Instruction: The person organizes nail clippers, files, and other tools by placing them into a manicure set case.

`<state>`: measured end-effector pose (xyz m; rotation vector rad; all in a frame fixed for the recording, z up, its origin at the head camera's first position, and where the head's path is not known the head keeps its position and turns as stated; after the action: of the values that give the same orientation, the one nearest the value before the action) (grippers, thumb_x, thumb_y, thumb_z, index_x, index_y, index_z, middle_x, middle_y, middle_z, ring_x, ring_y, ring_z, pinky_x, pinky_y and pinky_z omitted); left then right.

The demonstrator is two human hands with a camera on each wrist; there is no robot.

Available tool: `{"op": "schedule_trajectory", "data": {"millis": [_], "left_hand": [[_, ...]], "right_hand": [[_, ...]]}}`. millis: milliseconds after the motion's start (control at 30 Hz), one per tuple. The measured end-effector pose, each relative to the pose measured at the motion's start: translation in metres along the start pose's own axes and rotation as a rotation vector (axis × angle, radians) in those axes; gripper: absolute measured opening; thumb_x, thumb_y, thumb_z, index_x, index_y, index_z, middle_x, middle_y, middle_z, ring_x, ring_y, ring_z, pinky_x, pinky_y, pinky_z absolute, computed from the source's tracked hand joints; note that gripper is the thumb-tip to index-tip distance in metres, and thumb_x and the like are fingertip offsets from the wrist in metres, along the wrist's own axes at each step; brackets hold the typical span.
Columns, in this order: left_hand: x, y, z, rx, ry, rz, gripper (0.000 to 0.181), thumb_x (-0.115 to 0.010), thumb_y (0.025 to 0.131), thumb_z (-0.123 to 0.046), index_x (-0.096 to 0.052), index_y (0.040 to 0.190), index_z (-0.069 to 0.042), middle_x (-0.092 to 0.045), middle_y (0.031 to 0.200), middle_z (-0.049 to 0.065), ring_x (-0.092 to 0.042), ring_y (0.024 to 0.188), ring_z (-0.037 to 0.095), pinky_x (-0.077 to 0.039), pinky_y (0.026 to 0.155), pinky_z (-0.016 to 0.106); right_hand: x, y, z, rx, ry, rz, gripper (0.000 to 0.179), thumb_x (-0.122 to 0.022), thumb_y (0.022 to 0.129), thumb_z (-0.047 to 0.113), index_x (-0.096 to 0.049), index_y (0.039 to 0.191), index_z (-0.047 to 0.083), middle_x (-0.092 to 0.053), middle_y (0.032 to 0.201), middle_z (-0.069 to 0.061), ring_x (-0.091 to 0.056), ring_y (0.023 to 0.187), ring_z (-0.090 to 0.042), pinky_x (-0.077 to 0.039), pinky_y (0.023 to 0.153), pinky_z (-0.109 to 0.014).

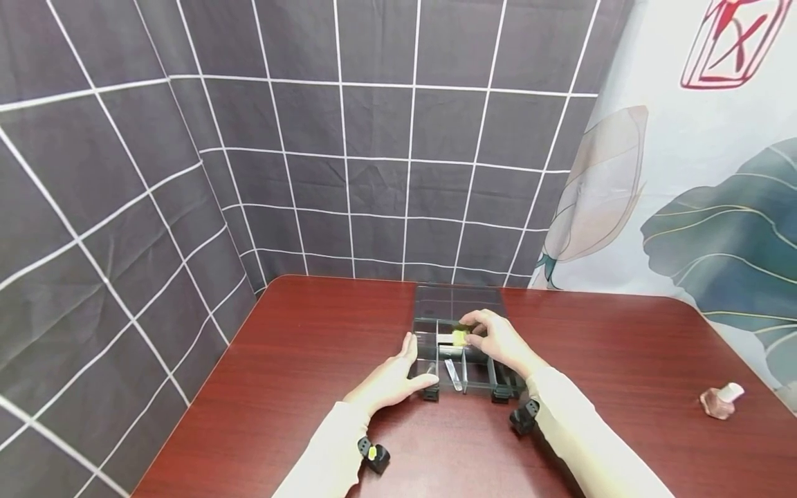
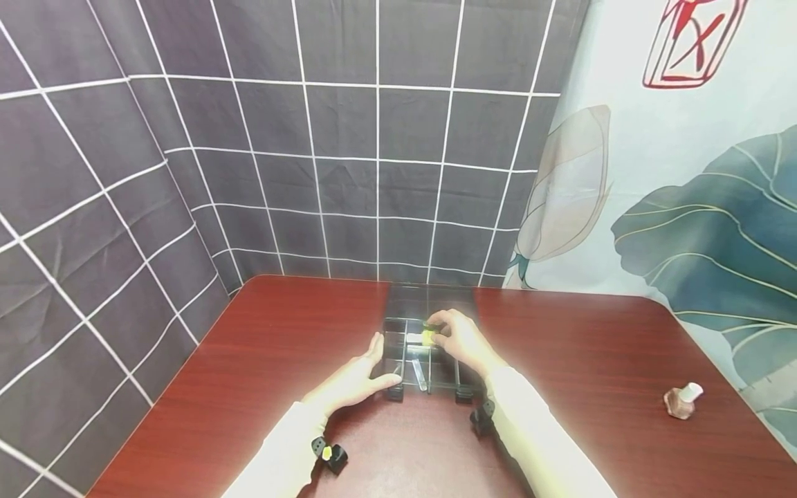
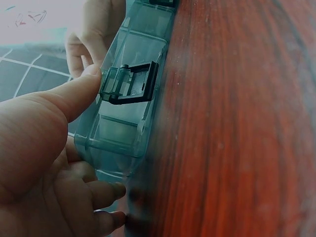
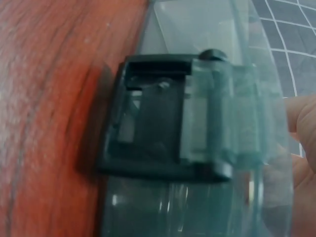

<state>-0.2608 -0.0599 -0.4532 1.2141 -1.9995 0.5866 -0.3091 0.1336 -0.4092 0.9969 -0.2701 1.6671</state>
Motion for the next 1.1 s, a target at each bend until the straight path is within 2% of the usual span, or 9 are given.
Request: {"op": "schedule_trajectory", "data": {"millis": [200,500,867,1100], "left_hand": [[-0.001,0.0,0.002,0.013,0.0,0.008,0.088,-0.052,0.09,-0.052,-0.011,0.149,-0.002,-0.004,0.154,0.014,-0.033,0.132,0.026,-0.032,0.103,0.039],[-0.002,0.0,0.002,0.001,-0.015,0.008,0.089,-0.052,0.089,-0.053,-0.011,0.148,-0.001,-0.004,0.154,0.015,-0.036,0.13,0.027,-0.033,0.102,0.039],[-0.001,0.002,0.001,-0.011,0.0,0.001,0.091,-0.051,0.088,-0.057,-0.011,0.148,0.0,-0.005,0.154,0.015,-0.035,0.13,0.03,-0.033,0.102,0.04],[-0.001,0.002,0.001,-0.005,-0.013,0.006,0.089,-0.052,0.089,-0.053,-0.012,0.148,0.0,-0.004,0.154,0.015,-0.034,0.131,0.03,-0.032,0.103,0.041]], "right_hand": [[0.008,-0.003,-0.001,-0.024,-0.001,-0.037,0.027,-0.071,0.079,0.002,-0.065,0.105,0.003,-0.062,0.101,-0.013,-0.064,0.082,-0.025,-0.051,0.065,-0.035],[0.034,-0.012,-0.017,-0.084,0.041,-0.141,0.03,-0.071,0.079,0.0,-0.064,0.108,0.004,-0.062,0.106,-0.016,-0.064,0.086,-0.028,-0.051,0.071,-0.041],[0.055,-0.028,-0.032,-0.139,0.097,-0.198,0.034,-0.068,0.081,-0.002,-0.06,0.114,-0.001,-0.062,0.106,-0.021,-0.063,0.086,-0.028,-0.05,0.073,-0.03],[0.067,-0.041,-0.035,-0.128,0.086,-0.261,0.03,-0.067,0.081,-0.002,-0.061,0.111,-0.001,-0.063,0.103,-0.022,-0.062,0.086,-0.029,-0.049,0.074,-0.025]]}}
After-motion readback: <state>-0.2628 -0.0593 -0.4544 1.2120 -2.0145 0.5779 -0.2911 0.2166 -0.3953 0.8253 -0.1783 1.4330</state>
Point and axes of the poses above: each hand's wrist, its own y-axis towards the middle knuckle, its own x-axis out of the back of the hand, z = x × y, the point moved 6 cm from there along y, towards the middle knuckle
